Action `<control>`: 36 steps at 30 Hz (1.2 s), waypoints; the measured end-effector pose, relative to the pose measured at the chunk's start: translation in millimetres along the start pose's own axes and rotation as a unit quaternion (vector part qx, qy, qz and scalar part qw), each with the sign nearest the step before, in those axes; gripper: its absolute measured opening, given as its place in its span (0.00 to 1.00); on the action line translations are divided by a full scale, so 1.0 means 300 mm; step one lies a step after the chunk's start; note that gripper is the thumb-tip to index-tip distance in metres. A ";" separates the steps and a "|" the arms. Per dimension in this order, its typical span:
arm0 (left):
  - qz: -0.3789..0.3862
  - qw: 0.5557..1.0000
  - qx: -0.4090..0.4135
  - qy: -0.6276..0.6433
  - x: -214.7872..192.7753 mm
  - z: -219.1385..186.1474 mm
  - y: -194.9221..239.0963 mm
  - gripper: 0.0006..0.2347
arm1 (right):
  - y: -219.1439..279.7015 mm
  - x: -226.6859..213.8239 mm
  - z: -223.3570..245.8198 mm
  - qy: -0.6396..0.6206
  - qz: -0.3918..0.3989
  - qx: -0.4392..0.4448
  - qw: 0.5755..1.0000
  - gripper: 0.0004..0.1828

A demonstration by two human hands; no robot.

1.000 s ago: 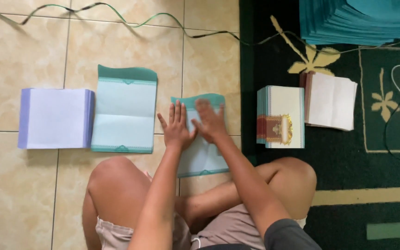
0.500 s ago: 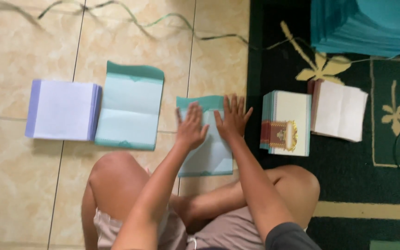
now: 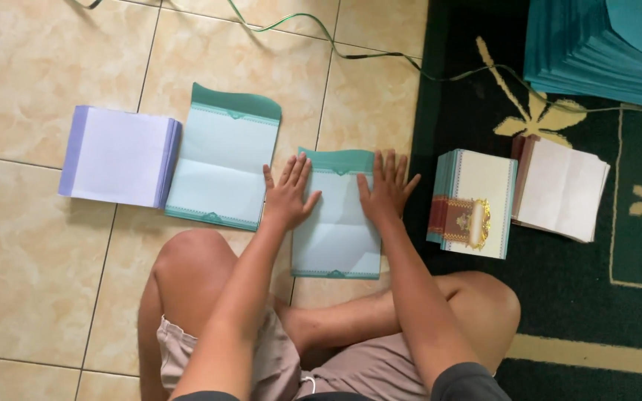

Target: The person sits on the floor and repeatedly folds light blue book covers around stacks of white paper. They smooth the covers with their hands and place the finished items into a growing stack on the left side of the frame.

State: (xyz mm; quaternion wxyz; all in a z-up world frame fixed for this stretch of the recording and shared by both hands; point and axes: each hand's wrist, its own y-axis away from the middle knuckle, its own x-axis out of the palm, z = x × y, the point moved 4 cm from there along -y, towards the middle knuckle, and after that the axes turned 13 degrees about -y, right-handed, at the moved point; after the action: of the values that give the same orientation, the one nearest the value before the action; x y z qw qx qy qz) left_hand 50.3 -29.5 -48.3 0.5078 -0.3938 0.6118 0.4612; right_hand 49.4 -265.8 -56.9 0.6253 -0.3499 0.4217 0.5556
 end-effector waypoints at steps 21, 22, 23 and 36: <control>-0.029 0.999 0.015 -0.015 -0.019 0.006 0.023 0.33 | -0.053 0.033 -0.018 -0.043 0.097 0.022 0.994 0.44; -0.031 0.999 0.018 -0.016 -0.008 0.014 0.021 0.33 | -0.037 0.037 -0.033 -0.044 0.094 0.023 0.994 0.44; -0.026 0.999 0.020 -0.014 0.003 0.012 0.011 0.33 | -0.020 0.038 -0.057 -0.031 0.107 0.028 0.993 0.44; 0.004 0.989 0.149 0.017 0.019 -0.324 0.326 0.38 | 0.214 -0.038 0.035 0.038 0.066 -0.002 0.997 0.35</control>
State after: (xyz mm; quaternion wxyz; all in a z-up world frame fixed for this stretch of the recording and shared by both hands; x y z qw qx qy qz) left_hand -68.7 -97.6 -32.2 0.5487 -0.3191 0.6839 0.3597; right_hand -13.1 -251.9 -40.4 0.5700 -0.3433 0.4661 0.5831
